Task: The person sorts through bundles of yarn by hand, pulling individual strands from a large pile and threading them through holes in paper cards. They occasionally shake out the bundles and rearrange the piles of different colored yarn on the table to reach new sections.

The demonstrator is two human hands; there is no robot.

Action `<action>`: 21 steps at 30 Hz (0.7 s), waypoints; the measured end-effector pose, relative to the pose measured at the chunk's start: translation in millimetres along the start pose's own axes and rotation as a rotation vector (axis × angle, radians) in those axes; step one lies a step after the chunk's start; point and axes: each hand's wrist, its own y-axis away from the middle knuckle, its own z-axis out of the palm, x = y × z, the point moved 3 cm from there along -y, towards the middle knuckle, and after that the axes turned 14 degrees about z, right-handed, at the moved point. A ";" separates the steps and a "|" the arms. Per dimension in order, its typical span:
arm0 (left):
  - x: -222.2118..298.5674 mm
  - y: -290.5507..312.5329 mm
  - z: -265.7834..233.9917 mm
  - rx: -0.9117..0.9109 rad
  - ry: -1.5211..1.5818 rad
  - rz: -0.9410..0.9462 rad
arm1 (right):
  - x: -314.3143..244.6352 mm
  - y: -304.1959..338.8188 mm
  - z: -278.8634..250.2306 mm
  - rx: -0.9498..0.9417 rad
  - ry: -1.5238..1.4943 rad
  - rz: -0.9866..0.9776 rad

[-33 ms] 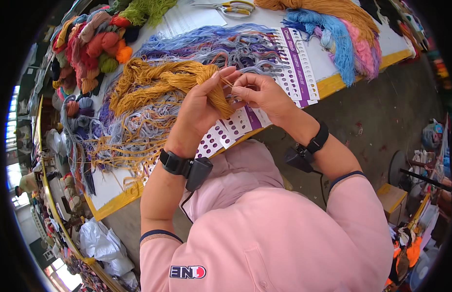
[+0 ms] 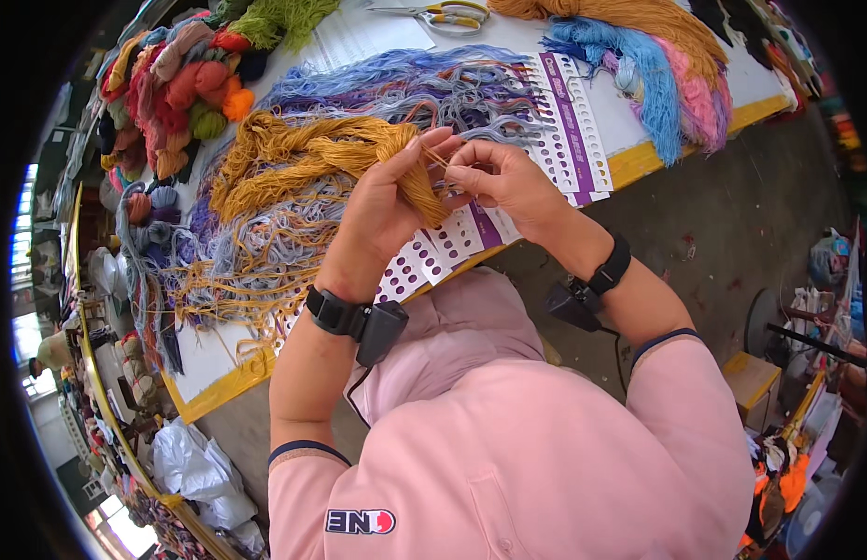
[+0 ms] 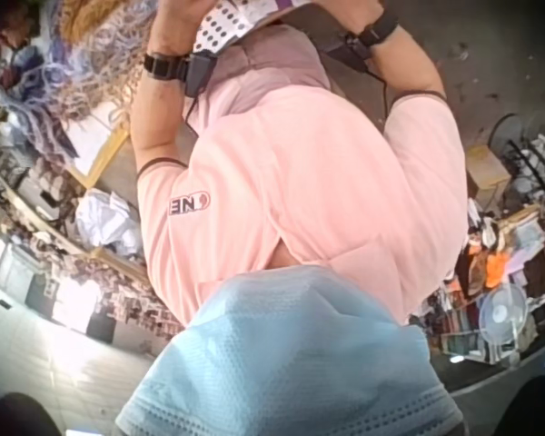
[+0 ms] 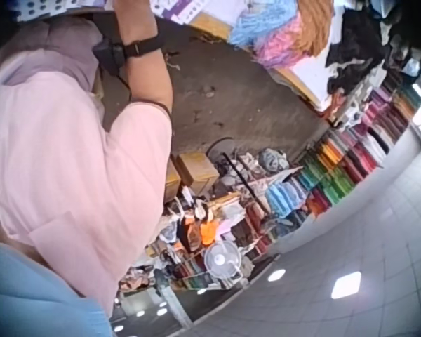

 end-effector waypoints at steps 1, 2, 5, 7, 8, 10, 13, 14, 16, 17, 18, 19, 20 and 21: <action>-0.1 0.2 -0.8 -0.004 0.015 -0.003 | 0.1 1.0 0.1 0.013 -0.026 0.006; -0.4 0.1 -0.5 -0.010 0.029 -0.007 | 3.0 -0.4 -0.8 0.014 -0.025 0.005; 0.1 0.8 1.7 -0.002 -0.114 0.033 | 10.6 -3.6 -4.8 0.015 -0.102 -0.032; -0.6 6.7 10.0 0.011 -0.215 0.123 | 10.8 -0.1 -7.9 0.056 0.024 -0.007; 2.8 9.3 14.3 0.023 -0.319 0.217 | 10.6 0.5 -8.5 0.055 0.025 -0.007; 2.5 9.3 3.3 0.035 -0.295 0.192 | 11.5 1.1 -9.7 0.050 -0.021 0.001; 7.9 3.0 -12.8 0.046 -0.108 0.100 | 6.8 1.0 -14.1 0.039 -0.110 -0.133; 11.1 4.2 -18.7 0.061 0.049 0.051 | 1.7 5.1 -12.4 0.061 -0.273 -0.118; 34.1 2.0 -22.7 0.054 0.220 0.172 | -8.6 7.3 -34.0 -0.177 -0.527 -0.262; 51.7 2.1 -33.3 0.069 0.251 0.278 | -23.1 18.5 -39.3 -0.258 -0.575 -0.298; 69.4 2.4 -47.7 0.034 0.401 0.238 | -30.7 34.1 -56.3 -0.317 -0.541 -0.359; 90.7 5.2 -56.8 -0.019 0.550 0.196 | -43.3 53.3 -73.2 -0.310 -0.686 -0.407; 107.7 8.6 -63.4 -0.002 0.571 0.223 | -53.8 68.3 -92.0 -0.367 -0.890 -0.361; 129.7 3.9 -76.2 -0.102 0.600 0.205 | -71.7 101.3 -125.4 -0.152 -0.767 -0.422</action>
